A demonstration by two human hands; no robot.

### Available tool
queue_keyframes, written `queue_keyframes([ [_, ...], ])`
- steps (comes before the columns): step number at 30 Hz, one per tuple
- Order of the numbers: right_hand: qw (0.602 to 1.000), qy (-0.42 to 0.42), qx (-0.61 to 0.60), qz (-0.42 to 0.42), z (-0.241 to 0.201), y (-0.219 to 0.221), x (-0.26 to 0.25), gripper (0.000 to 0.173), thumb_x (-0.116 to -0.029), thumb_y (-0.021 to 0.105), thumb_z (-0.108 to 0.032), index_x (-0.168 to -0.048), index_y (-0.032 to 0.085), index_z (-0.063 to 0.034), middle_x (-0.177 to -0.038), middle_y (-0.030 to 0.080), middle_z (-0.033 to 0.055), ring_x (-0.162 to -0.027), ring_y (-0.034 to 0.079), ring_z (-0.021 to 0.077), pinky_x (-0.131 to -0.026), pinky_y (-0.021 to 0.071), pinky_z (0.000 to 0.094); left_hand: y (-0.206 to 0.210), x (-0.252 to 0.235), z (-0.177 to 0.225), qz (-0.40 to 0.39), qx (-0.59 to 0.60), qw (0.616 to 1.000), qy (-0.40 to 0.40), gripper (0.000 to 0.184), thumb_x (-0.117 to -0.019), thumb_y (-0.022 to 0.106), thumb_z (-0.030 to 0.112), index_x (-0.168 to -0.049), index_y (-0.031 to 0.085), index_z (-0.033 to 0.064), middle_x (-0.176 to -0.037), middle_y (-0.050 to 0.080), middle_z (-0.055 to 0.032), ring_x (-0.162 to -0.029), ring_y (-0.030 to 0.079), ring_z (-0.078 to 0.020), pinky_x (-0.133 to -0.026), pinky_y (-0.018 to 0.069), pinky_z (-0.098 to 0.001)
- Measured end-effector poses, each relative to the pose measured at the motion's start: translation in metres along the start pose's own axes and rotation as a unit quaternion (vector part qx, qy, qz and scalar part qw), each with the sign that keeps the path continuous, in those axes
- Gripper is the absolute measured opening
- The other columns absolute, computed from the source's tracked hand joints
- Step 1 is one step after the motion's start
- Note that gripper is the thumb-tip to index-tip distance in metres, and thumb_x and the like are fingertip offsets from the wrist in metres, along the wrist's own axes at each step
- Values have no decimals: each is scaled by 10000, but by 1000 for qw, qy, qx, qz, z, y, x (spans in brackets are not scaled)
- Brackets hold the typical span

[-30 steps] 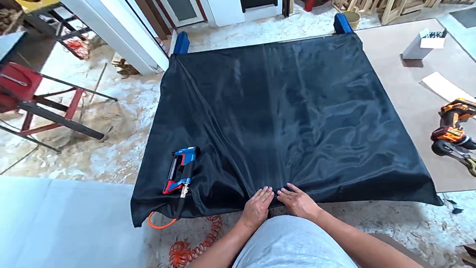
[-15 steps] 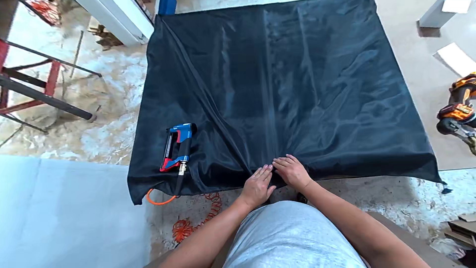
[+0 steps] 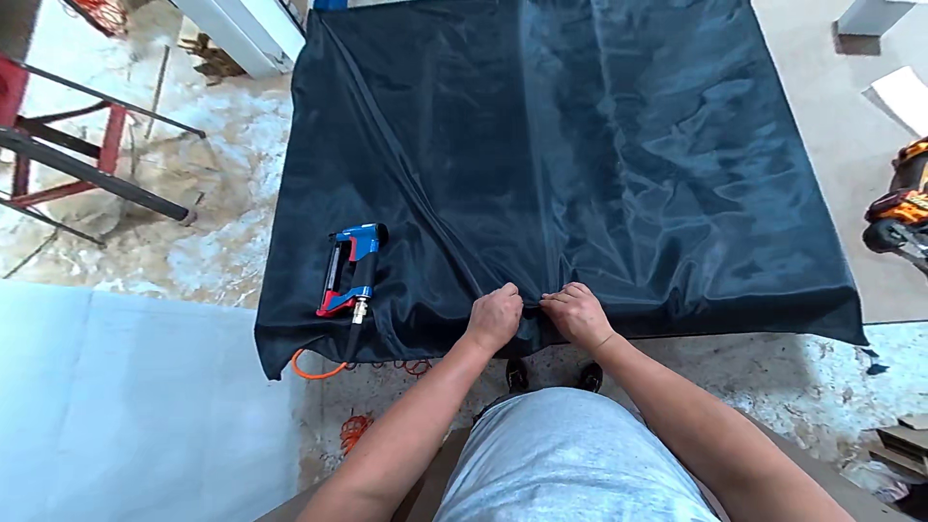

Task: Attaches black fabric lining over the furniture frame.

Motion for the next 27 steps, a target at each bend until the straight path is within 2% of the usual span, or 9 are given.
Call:
queue_keyframes([
  [4,1000,-2,-6,12,-6,-8,-7,234,-1035,561,-206,-1044,787,-145,-1101,773,12,-1022,717,210,-1039,510,423,-10,1,7,-51,61,995,-57,336,-1012,622,323,-1239,703,88,-1518,544,-33,-1091,714,-261,-859,609,-513],
  [6,1000,-8,-6,15,-12,-10,-10,231,-1033,561,-200,-1047,787,-150,-1102,773,12,-1021,719,209,-1044,510,429,-8,2,14,-61,55,995,-48,360,-1022,603,299,-1329,685,130,-1579,486,-8,-1106,710,-267,-868,602,-521],
  [10,999,-30,-2,21,-13,-15,-15,235,-1037,564,-217,-1072,793,-181,-1085,776,-3,-996,717,199,-1024,515,408,-9,6,20,45,68,996,-39,246,-1030,524,111,-1039,761,44,-1397,654,-51,-1104,723,-232,-907,600,-468],
  [16,997,4,71,-14,43,-60,-13,74,-928,667,-109,-968,728,-96,-974,741,99,-975,714,300,-986,532,507,-34,14,32,226,106,968,-6,186,-980,572,27,-873,719,-10,-1279,712,-115,-1033,748,-224,-845,631,-394],
  [18,993,27,109,-27,75,-92,0,67,-891,687,-76,-956,703,-75,-977,720,130,-986,696,335,-986,515,534,-48,19,36,279,118,953,-1,180,-973,590,15,-847,715,-9,-1278,714,-120,-1077,738,-218,-891,622,-368],
  [21,978,111,174,-27,127,-149,35,127,-916,604,9,-1000,690,-32,-1045,712,191,-1051,675,399,-1018,475,594,-57,24,36,318,147,936,13,179,-966,595,-11,-832,713,-21,-1301,703,-140,-1169,707,-235,-969,600,-365],
  [24,936,258,237,-28,167,-185,89,130,-935,577,13,-1026,670,3,-1080,680,257,-1088,630,476,-1039,408,670,-23,23,29,281,117,952,19,220,-986,566,9,-814,701,-16,-1289,712,-124,-1138,720,-227,-953,603,-373],
  [25,916,318,244,-33,174,-189,107,170,-923,586,6,-1069,671,14,-1136,663,283,-1138,601,504,-1045,386,697,-6,24,25,258,104,960,15,220,-988,555,13,-843,718,-21,-1279,717,-122,-1126,725,-228,-946,603,-382],
  [27,887,404,220,-42,168,-186,124,460,-876,612,-7,-1334,590,28,-1352,551,343,-1307,475,561,-1073,302,771,19,22,15,222,89,971,1,223,-993,543,22,-910,746,-22,-1270,724,-111,-1118,729,-230,-944,602,-396],
])
Point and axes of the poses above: each hand's wrist, its own x-axis away from the middle knuckle, its own y-axis out of the palm, z = x × y, the point moved 5 cm from there along -x, towards the middle knuckle
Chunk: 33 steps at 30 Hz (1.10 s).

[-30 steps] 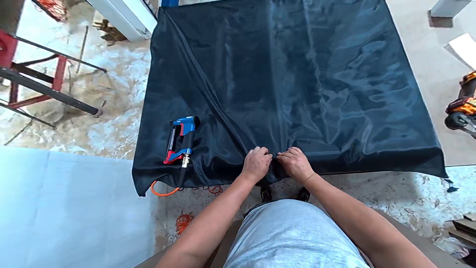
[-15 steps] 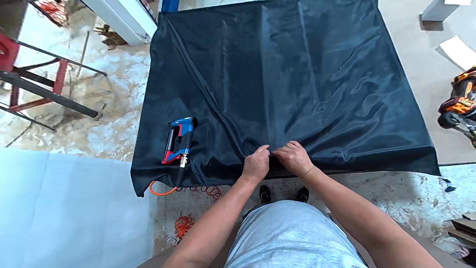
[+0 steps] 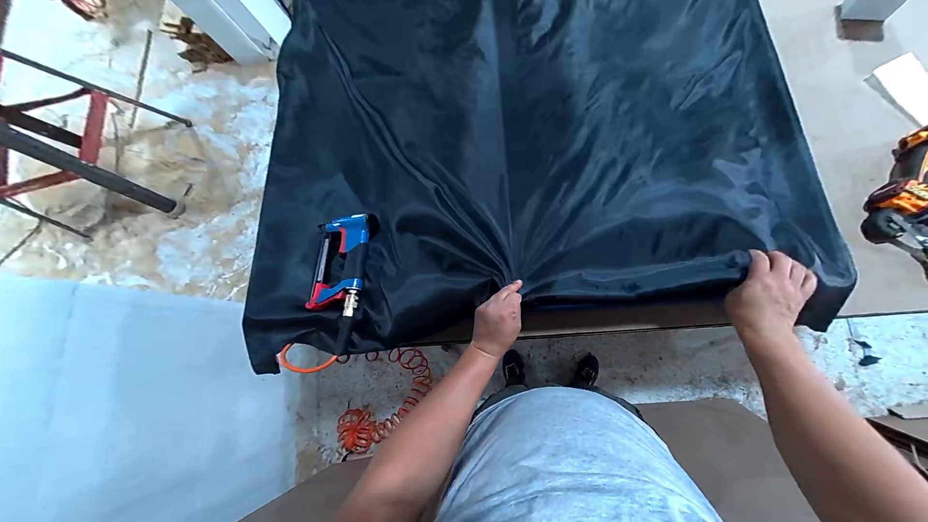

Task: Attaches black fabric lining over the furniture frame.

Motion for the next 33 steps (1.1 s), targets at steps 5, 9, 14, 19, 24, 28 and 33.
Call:
queue_keyframes([
  [5,981,-163,-81,-64,-147,17,53,692,-895,655,-136,-1547,439,-60,-1587,423,220,-1501,352,405,-1190,266,689,6,-3,2,-31,-4,999,6,200,-979,564,24,-945,757,-17,-1263,729,-104,-1108,733,-233,-939,605,-409],
  [9,929,-332,-153,-61,-264,49,67,455,-984,623,-251,-1421,604,-129,-1450,601,92,-1386,529,269,-1163,398,530,7,-6,4,-23,-5,1000,19,200,-983,568,43,-924,752,-7,-1228,743,-103,-1082,742,-227,-920,611,-407],
  [14,909,-386,-156,9,-288,60,65,310,-1028,542,-189,-1277,703,-98,-1246,710,93,-1207,652,264,-1054,504,450,0,-10,-1,-12,10,1000,8,175,-969,597,50,-915,759,9,-1196,755,-92,-1080,742,-202,-925,611,-388],
  [19,900,-409,-149,3,-288,57,65,258,-1003,583,-154,-1206,733,-101,-1202,718,89,-1177,661,271,-1046,509,466,-10,-9,-5,-5,18,1000,-10,169,-965,609,63,-922,766,19,-1223,749,-63,-1079,740,-180,-932,608,-377],
  [24,899,-414,-130,57,-292,51,61,128,-895,657,-45,-955,743,-120,-945,723,58,-972,698,251,-935,568,458,-2,-7,-11,-22,-20,1000,-2,228,-1008,573,123,-1033,781,35,-1211,751,-64,-1042,751,-196,-912,622,-398],
  [28,892,-435,-115,41,-295,60,57,114,-875,646,-11,-904,706,-103,-909,705,83,-940,702,279,-928,563,489,3,-7,-6,-38,-26,999,5,227,-989,564,68,-1029,785,36,-1194,757,-85,-1044,754,-216,-899,624,-390],
  [33,887,-453,-81,25,-296,65,61,114,-857,674,-38,-900,720,-134,-864,691,63,-902,697,262,-954,552,486,7,0,-5,-73,-60,995,24,213,-960,575,31,-1020,779,30,-1204,753,-80,-1033,756,-202,-878,627,-369],
])
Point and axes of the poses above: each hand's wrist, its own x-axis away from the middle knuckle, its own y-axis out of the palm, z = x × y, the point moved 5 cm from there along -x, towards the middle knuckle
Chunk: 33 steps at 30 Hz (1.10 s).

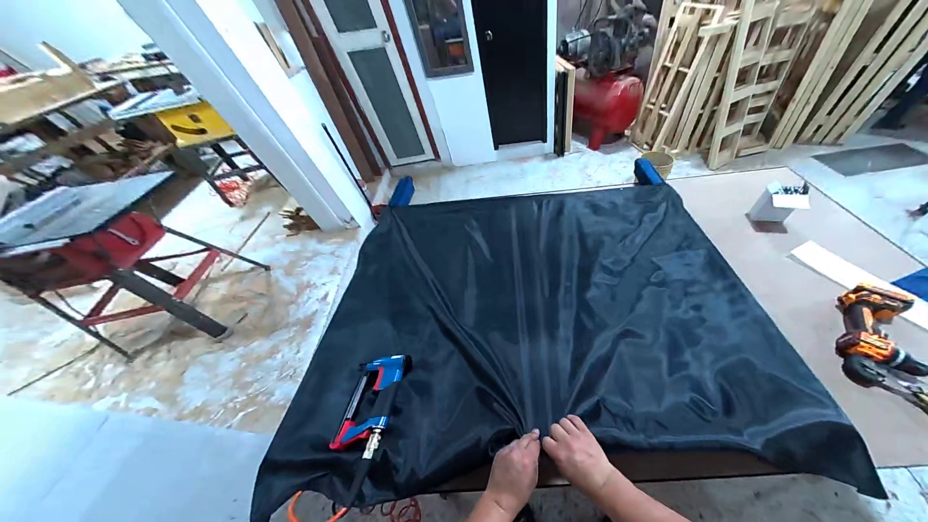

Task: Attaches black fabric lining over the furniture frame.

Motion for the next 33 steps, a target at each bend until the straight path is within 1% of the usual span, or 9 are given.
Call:
queue_keyframes([
  [6,990,-30,-24,-135,-11,-1,-5,194,-949,552,-15,-1048,718,-31,-988,696,171,-996,686,351,-1053,476,558,1,5,0,-44,-37,998,18,214,-941,549,18,-932,762,18,-1214,750,-78,-992,761,-205,-844,628,-370],
  [9,983,-20,-60,-170,-13,-3,-4,225,-968,518,19,-1103,697,39,-1068,690,235,-1066,670,405,-1081,445,587,-3,0,2,-74,-39,997,2,253,-974,526,47,-1055,763,9,-1209,748,-107,-1015,757,-247,-875,619,-417],
  [11,988,-22,-48,-144,-15,0,4,190,-948,575,9,-1072,719,8,-1035,706,192,-1030,683,364,-1064,471,554,-2,4,3,-81,-46,996,1,248,-993,550,87,-1097,763,15,-1186,753,-110,-1008,757,-253,-872,621,-426],
  [13,995,-27,-32,-92,-13,6,15,146,-906,646,-12,-1020,734,-35,-985,713,140,-967,695,323,-1035,504,535,3,11,-1,-70,-42,996,26,220,-992,575,98,-1070,763,15,-1196,748,-108,-1019,754,-244,-869,624,-420],
  [19,998,-19,-36,-42,-5,10,22,168,-955,587,-29,-1034,732,-58,-943,716,101,-937,701,284,-1090,478,502,-10,8,-8,-30,-21,997,68,178,-1007,607,118,-1108,719,22,-1237,694,-132,-1017,731,-249,-865,621,-388],
  [21,998,-21,-37,-38,-5,11,21,175,-962,575,-29,-1034,732,-54,-931,716,104,-929,704,285,-1086,481,499,-15,2,-8,-24,-29,997,71,143,-994,606,74,-1061,715,11,-1213,699,-153,-983,738,-271,-839,625,-405],
  [24,999,-19,-30,-28,-2,8,21,177,-966,565,-33,-1021,731,-62,-911,706,98,-916,697,281,-1075,485,496,-15,-2,-11,-4,-27,996,88,129,-956,588,-3,-913,707,20,-1071,735,-130,-889,741,-265,-759,628,-403],
  [29,998,-8,-58,-11,5,1,18,140,-963,581,-18,-967,708,-75,-889,693,94,-928,692,285,-1090,471,502,-15,3,-14,-7,-35,994,105,136,-937,604,-8,-921,737,15,-1075,749,-126,-858,746,-260,-724,627,-399],
  [33,998,-13,-55,-14,5,-2,11,120,-919,603,26,-902,674,-70,-865,666,109,-928,679,310,-1106,456,522,-19,-4,-9,-25,-26,994,105,105,-904,606,-49,-886,691,10,-976,699,-144,-807,703,-290,-683,607,-423],
])
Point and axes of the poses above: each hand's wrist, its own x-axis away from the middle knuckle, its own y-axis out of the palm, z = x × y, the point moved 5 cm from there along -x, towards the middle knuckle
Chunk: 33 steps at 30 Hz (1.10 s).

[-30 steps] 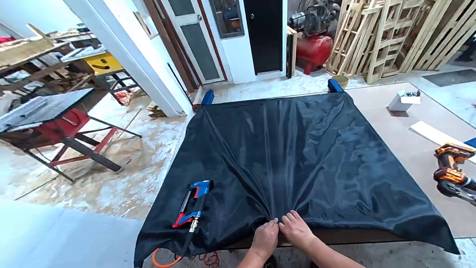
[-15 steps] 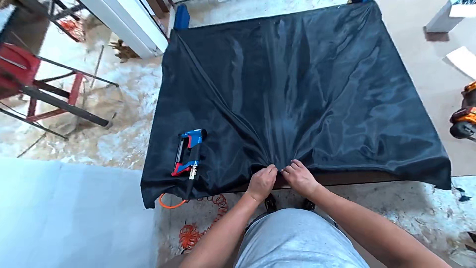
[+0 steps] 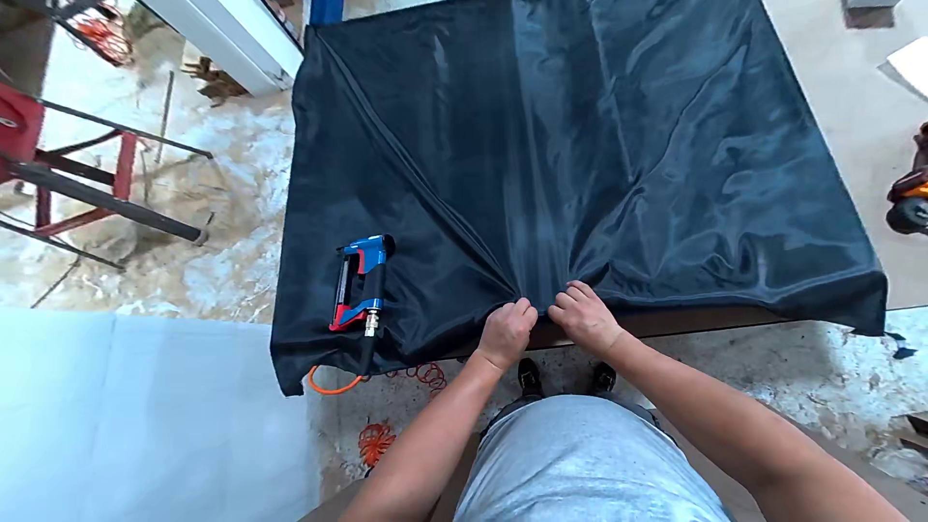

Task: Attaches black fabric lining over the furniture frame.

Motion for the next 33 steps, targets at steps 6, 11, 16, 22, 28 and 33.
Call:
queue_keyframes([
  [6,998,7,39,-47,-10,5,-2,121,-927,609,-12,-912,704,-85,-918,663,90,-950,655,298,-1105,421,555,12,0,0,-73,-10,997,-5,78,-911,637,-26,-906,706,11,-987,698,-147,-815,706,-302,-685,607,-444],
  [11,989,81,69,-107,-32,7,19,284,-937,582,3,-1189,706,-37,-1171,673,108,-1101,640,299,-1158,364,585,12,16,-2,-94,-34,995,11,203,-950,604,2,-1099,743,2,-1231,713,-139,-947,737,-287,-805,621,-423],
  [16,970,178,87,-144,-60,22,24,387,-966,551,1,-1346,614,34,-1513,509,187,-1426,470,329,-1216,296,576,14,39,-4,-101,6,995,12,365,-939,596,-10,-1295,674,-17,-1411,623,-158,-1127,689,-320,-949,577,-446],
  [22,950,281,86,-105,-79,28,14,509,-968,545,-45,-1465,490,47,-1448,540,271,-1383,516,379,-1217,264,616,14,50,-13,-108,13,993,46,438,-932,616,33,-1369,634,5,-1462,590,-143,-1230,648,-300,-1040,532,-432],
  [28,937,322,78,-108,-87,34,7,703,-901,624,-6,-1558,456,-191,-1409,545,266,-1377,483,444,-1194,189,723,13,64,-23,-88,41,991,94,349,-939,596,47,-1270,705,20,-1442,619,-109,-1308,610,-280,-1102,498,-427],
  [33,934,337,58,-103,-93,40,16,740,-903,643,-23,-1580,424,-225,-1532,452,263,-1470,385,431,-1198,172,724,-32,47,-35,-97,137,986,24,274,-985,572,106,-1179,765,93,-1257,732,-43,-1222,672,-184,-1045,558,-410],
])
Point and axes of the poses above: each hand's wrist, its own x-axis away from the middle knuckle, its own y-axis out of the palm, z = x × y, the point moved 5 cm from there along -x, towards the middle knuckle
